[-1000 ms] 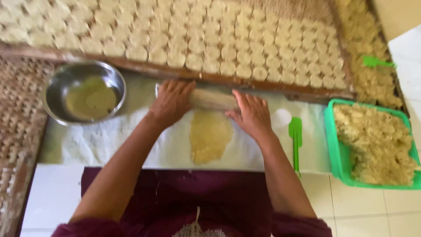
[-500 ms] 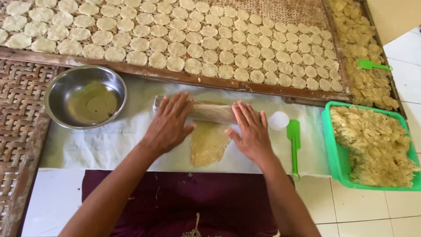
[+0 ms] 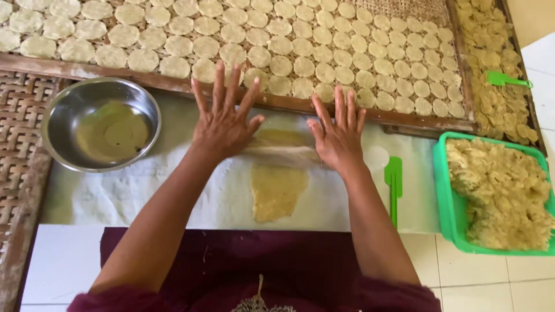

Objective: The person rolls out a piece of dough on a white cloth using a rolling pin. They then use a small white cup to cut circular shapes from the flattened dough and place them onto a large woven tray.

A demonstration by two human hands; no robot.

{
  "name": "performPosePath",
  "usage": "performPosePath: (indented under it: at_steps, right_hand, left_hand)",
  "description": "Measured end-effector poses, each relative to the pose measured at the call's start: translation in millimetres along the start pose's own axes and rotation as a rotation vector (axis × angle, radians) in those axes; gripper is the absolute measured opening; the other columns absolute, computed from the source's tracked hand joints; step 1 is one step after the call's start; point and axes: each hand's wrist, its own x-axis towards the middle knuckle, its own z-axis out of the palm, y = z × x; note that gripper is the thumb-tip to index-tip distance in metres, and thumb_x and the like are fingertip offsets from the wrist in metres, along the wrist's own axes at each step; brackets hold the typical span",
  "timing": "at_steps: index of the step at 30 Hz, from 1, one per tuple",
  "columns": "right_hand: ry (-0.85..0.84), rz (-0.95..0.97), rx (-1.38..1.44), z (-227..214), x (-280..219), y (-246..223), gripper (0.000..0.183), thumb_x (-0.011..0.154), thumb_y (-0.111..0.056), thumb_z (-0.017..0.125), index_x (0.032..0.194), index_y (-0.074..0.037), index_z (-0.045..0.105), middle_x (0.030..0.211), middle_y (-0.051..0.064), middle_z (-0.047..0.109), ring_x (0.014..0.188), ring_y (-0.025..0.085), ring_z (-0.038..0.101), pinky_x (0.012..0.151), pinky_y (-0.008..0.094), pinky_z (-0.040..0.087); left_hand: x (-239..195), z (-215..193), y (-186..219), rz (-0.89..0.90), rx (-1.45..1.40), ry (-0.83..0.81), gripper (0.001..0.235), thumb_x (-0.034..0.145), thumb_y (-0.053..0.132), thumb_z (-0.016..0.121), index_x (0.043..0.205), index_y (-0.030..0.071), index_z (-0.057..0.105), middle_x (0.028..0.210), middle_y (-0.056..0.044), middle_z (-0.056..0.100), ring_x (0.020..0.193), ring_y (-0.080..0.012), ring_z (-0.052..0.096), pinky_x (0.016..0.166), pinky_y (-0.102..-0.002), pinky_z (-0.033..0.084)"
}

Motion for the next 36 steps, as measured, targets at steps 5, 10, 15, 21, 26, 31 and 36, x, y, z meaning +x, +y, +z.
performPosePath:
  at_steps: [5, 10, 15, 21, 26, 31, 36]
  right_hand:
    - [-0.055, 0.032, -0.004, 4, -18, -2, 0.058, 0.108, -0.053, 0.026, 0.163, -0.038, 0.017, 0.171, 0.016, 0.002, 0.155, 0.041, -0.007, 0.119, 0.071, 0.002]
    - [-0.076, 0.044, -0.015, 6, -31, -4, 0.059, 0.107, -0.050, 0.030, 0.163, -0.040, 0.014, 0.171, 0.012, -0.002, 0.155, 0.039, -0.010, 0.120, 0.069, -0.002]
    - [-0.062, 0.049, -0.006, 1, -50, -14, 0.058, 0.106, -0.048, 0.029, 0.163, -0.039, 0.018, 0.172, 0.010, -0.003, 0.155, 0.038, -0.012, 0.119, 0.069, -0.006]
    - [0.077, 0.018, -0.009, 10, -66, -16, 0.056, 0.106, -0.042, 0.035, 0.161, -0.038, 0.027, 0.172, 0.009, 0.006, 0.157, 0.036, -0.004, 0.119, 0.068, -0.005]
    - [0.154, 0.003, -0.023, 19, -77, -16, 0.054, 0.106, -0.041, 0.036, 0.160, -0.038, 0.031, 0.172, 0.009, 0.009, 0.158, 0.033, 0.004, 0.119, 0.067, -0.004]
    - [0.240, -0.024, -0.013, 22, -90, -18, 0.053, 0.108, -0.039, 0.038, 0.161, -0.037, 0.031, 0.171, 0.008, 0.013, 0.157, 0.029, 0.016, 0.121, 0.062, 0.005]
    - [0.037, -0.067, 0.035, 2, -90, -15, 0.055, 0.108, -0.044, 0.036, 0.162, -0.034, 0.027, 0.170, 0.011, 0.011, 0.155, 0.035, 0.018, 0.119, 0.063, 0.023]
  left_hand:
    - [-21, -12, 10, 0.016, 0.008, -0.113, 0.071, 0.105, 0.061, 0.026, 0.167, 0.026, 0.021, 0.174, -0.016, 0.002, 0.158, -0.0390, -0.014, 0.116, -0.078, -0.009]
    - [-36, -21, 18, 0.014, 0.014, -0.148, 0.072, 0.104, 0.058, 0.028, 0.167, 0.025, 0.016, 0.173, -0.015, 0.007, 0.159, -0.0381, -0.009, 0.115, -0.078, -0.009]
    - [-54, -21, 24, -0.006, 0.025, -0.187, 0.069, 0.106, 0.057, 0.022, 0.165, 0.020, 0.022, 0.174, -0.012, 0.004, 0.159, -0.0335, -0.013, 0.116, -0.078, -0.009]
    - [-71, -23, 31, -0.015, 0.045, -0.194, 0.071, 0.108, 0.057, 0.022, 0.159, 0.011, 0.037, 0.173, -0.012, 0.014, 0.160, -0.0300, -0.002, 0.121, -0.070, 0.005]
    - [-83, -26, 34, -0.008, 0.037, -0.183, 0.071, 0.108, 0.057, 0.021, 0.157, 0.009, 0.039, 0.172, -0.012, 0.018, 0.160, -0.0292, 0.005, 0.123, -0.066, 0.007]
    - [-97, -23, 36, 0.017, 0.040, -0.120, 0.069, 0.108, 0.054, 0.025, 0.156, 0.007, 0.041, 0.171, -0.013, 0.023, 0.160, -0.0302, 0.011, 0.124, -0.063, 0.008]
    - [-92, -20, 24, 0.054, -0.011, -0.209, 0.075, 0.104, 0.059, 0.030, 0.161, 0.010, 0.033, 0.171, -0.013, 0.022, 0.160, -0.0336, 0.003, 0.119, -0.073, -0.001]
